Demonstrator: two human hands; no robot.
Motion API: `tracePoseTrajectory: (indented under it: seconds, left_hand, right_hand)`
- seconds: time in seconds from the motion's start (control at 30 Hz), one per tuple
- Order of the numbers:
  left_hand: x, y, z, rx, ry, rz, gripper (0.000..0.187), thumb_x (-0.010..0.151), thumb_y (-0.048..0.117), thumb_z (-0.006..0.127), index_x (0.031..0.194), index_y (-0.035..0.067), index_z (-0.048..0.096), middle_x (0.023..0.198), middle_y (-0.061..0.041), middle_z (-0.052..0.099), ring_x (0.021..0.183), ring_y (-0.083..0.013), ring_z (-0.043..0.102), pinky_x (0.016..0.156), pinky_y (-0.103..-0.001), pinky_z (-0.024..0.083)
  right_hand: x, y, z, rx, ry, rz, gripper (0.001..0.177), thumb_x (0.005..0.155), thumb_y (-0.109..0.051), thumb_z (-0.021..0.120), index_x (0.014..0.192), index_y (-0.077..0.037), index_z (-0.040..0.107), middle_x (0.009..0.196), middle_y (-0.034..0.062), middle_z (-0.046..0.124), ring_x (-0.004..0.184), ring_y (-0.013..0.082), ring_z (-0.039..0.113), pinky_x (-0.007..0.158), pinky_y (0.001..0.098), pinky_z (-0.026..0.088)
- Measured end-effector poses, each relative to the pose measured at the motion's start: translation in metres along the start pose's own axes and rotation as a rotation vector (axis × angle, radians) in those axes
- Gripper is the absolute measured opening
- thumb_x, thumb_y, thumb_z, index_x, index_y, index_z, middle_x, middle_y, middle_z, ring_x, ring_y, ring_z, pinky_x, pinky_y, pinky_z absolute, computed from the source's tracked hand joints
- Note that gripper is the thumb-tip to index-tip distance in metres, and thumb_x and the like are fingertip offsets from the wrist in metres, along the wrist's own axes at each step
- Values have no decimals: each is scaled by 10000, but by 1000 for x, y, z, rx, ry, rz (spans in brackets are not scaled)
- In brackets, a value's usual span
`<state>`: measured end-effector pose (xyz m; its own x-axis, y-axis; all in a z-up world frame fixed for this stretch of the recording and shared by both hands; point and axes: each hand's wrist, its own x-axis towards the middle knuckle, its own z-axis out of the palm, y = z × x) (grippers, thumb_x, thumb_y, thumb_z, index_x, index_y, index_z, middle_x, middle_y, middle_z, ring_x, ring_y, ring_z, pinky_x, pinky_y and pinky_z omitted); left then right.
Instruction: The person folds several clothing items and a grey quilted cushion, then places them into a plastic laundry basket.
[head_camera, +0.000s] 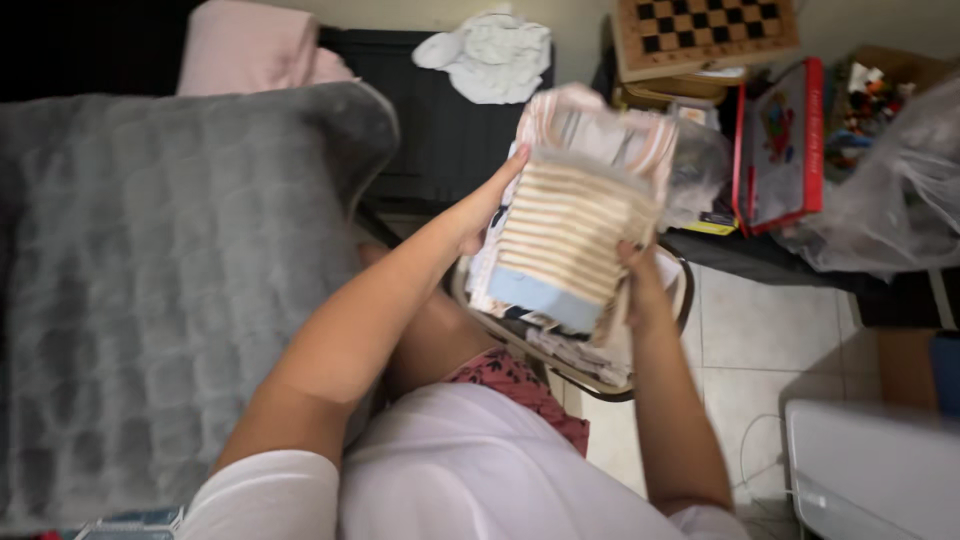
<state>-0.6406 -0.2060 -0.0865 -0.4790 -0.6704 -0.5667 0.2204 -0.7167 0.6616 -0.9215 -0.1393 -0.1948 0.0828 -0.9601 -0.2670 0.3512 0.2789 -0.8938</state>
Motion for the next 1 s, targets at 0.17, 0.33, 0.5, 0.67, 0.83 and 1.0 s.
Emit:
tracePoseTrajectory:
  seconds: [0.17, 0.33, 0.5, 0.67, 0.83, 1.0]
  left_hand:
    - [37, -48, -31, 180, 218, -153, 1049, 777, 862, 420, 1582, 191, 391, 1596, -114, 410, 1447, -255, 409, 1145, -414, 334]
    - [59, -125, -80, 455, 550, 15, 1092, 840, 834, 456, 1580, 33, 406, 1576, -193, 493, 1472, -290, 468, 1186, -378, 359]
    - [59, -187, -99, 897, 402, -24, 1168, 782, 586, 738, 1590, 17, 116, 1572, -256, 366, 1454, -362, 394, 1182, -380, 333]
    - [75, -178, -104, 1153, 440, -83, 859, 940, 398, 614, 1623, 93, 191, 1601, -282, 310, 1434, -458, 383, 1167, -484, 336]
    - [54, -58, -79, 1429, 317, -248, 718, 955, 373, 589, 1588, 175, 314, 1522, -202, 456, 1351, -409, 505, 1089, -530, 429]
    - [-11, 57, -38, 1672, 383, -41, 647, 958, 365, 590, 1550, 206, 383, 1477, -151, 510, 1284, -374, 565, 1025, -560, 468]
  right_hand:
    - [-25, 93, -3, 240, 97, 201, 1081, 747, -521, 826, 1589, -90, 303, 1414, 161, 560, 1274, 340, 575, 1061, 496, 515]
    - [-20, 174, 7, 111, 222, 458, 1027, 798, -515, 731, 1600, -104, 239, 1534, 160, 431, 1375, 321, 445, 1094, 498, 375]
    - [-13, 161, 28, -261, 335, 97, 1111, 852, -431, 737, 1622, -55, 30, 1635, 241, 263, 1495, 371, 334, 1231, 479, 267]
    - [-12, 72, 81, -1485, 15, -369, 1166, 690, -749, 787, 1613, -242, 287, 1696, 206, 132, 1552, 509, 74, 1173, 745, 79]
    - [7, 49, 135, -1669, -280, -102, 1380, 440, -882, 774, 1606, -344, 269, 1699, 185, 84, 1511, 561, 9, 1063, 832, 5]
    - [12, 78, 121, -1604, -239, -116, 1387, 428, -907, 761, 1601, -329, 301, 1684, 190, 167, 1507, 547, 66, 1076, 831, -18]
